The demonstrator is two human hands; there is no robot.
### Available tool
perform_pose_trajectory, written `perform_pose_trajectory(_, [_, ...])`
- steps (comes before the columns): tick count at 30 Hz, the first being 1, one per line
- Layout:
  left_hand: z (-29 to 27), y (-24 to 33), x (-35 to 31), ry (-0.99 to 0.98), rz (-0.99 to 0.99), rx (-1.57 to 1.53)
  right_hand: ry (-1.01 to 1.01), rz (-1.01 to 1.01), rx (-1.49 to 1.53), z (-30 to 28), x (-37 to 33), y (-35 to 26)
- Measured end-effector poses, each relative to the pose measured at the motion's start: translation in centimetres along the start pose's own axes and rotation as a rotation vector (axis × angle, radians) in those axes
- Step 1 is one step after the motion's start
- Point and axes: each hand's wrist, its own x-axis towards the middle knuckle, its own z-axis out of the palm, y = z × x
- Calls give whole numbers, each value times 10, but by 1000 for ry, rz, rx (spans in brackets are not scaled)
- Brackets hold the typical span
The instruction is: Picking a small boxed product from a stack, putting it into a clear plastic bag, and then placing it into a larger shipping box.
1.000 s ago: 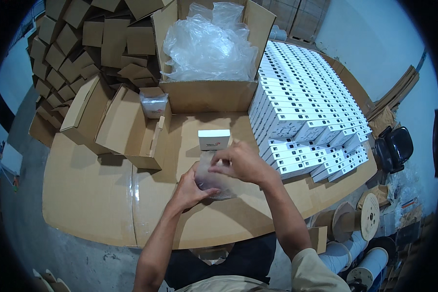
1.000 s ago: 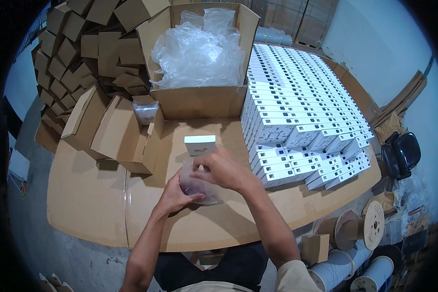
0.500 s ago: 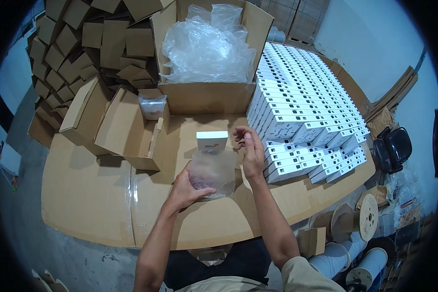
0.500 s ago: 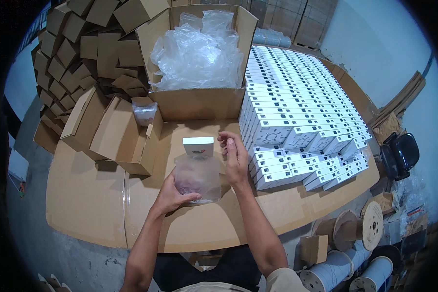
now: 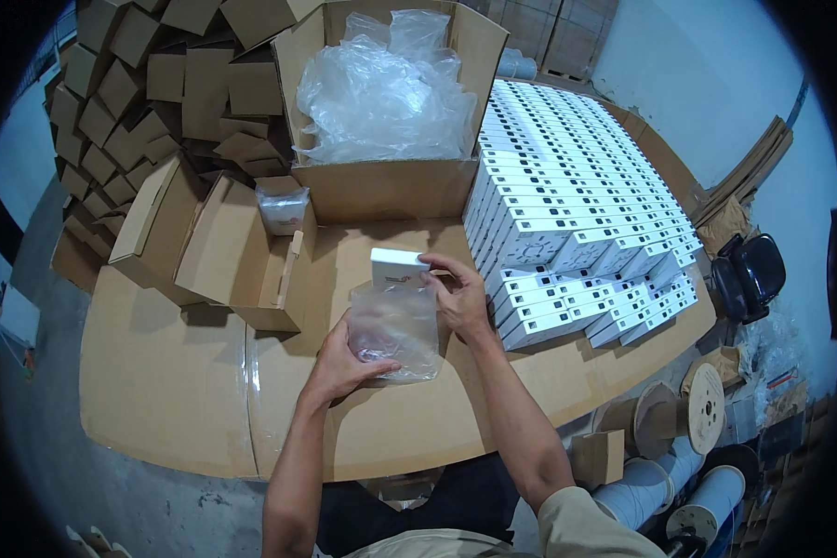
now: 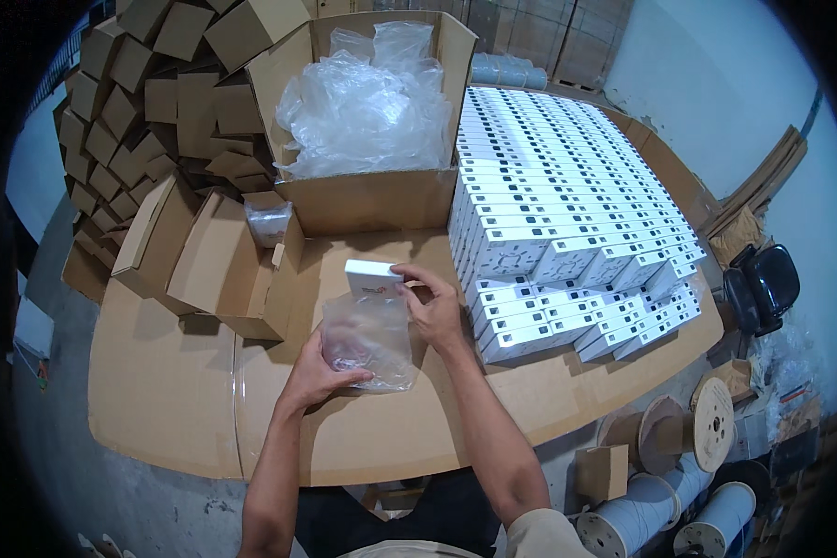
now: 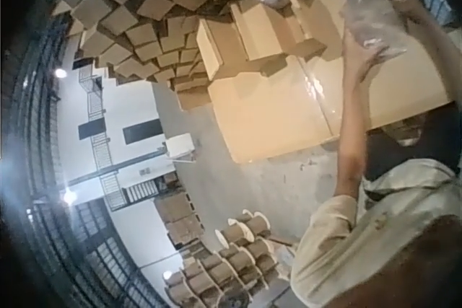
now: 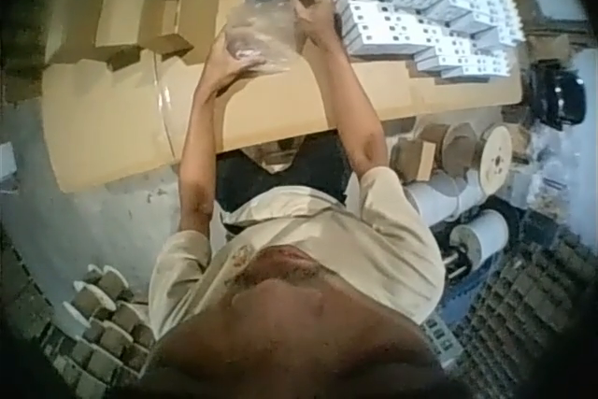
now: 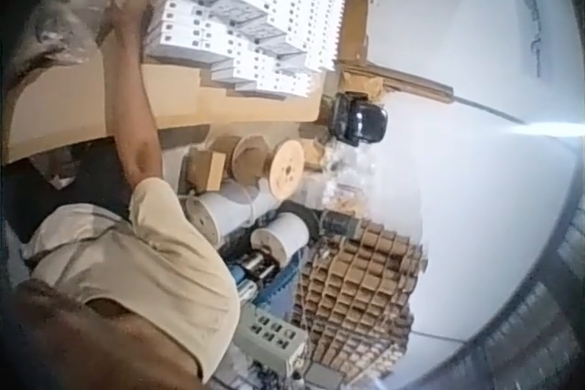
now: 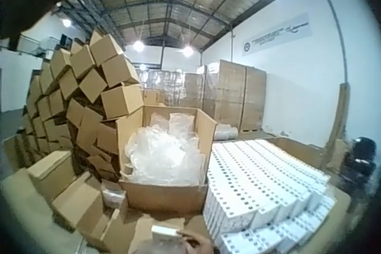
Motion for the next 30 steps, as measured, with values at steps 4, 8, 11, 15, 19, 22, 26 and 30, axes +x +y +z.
perform_pose_trajectory(4, [-2,-1,-2,7,-23,-35,133,30,193,4,3,-2])
perform_pose_trajectory(8, [-2,2,-1,-3,-20,-4,224,72,349,5,4,-13])
perform_pose_trajectory(11, [-3,0,-1,-14,-37,2,258,150,573,7,3,-9])
perform_pose_trajectory(15, [-4,1,0,-5,-66,-10,228,200,688,9,0,-9])
perform_pose_trajectory(19, [-2,6,0,-5,-87,10,172,176,617,1,-2,-5])
perform_pose_trajectory(22, [-3,0,0,-1,-86,-19,137,163,516,-2,-5,-11])
perform_pose_trajectory(26, [-4,-1,0,2,-65,-36,122,105,496,-3,-6,-12])
perform_pose_trajectory(30, [-4,1,-1,-23,-66,31,130,103,489,-5,-6,-11])
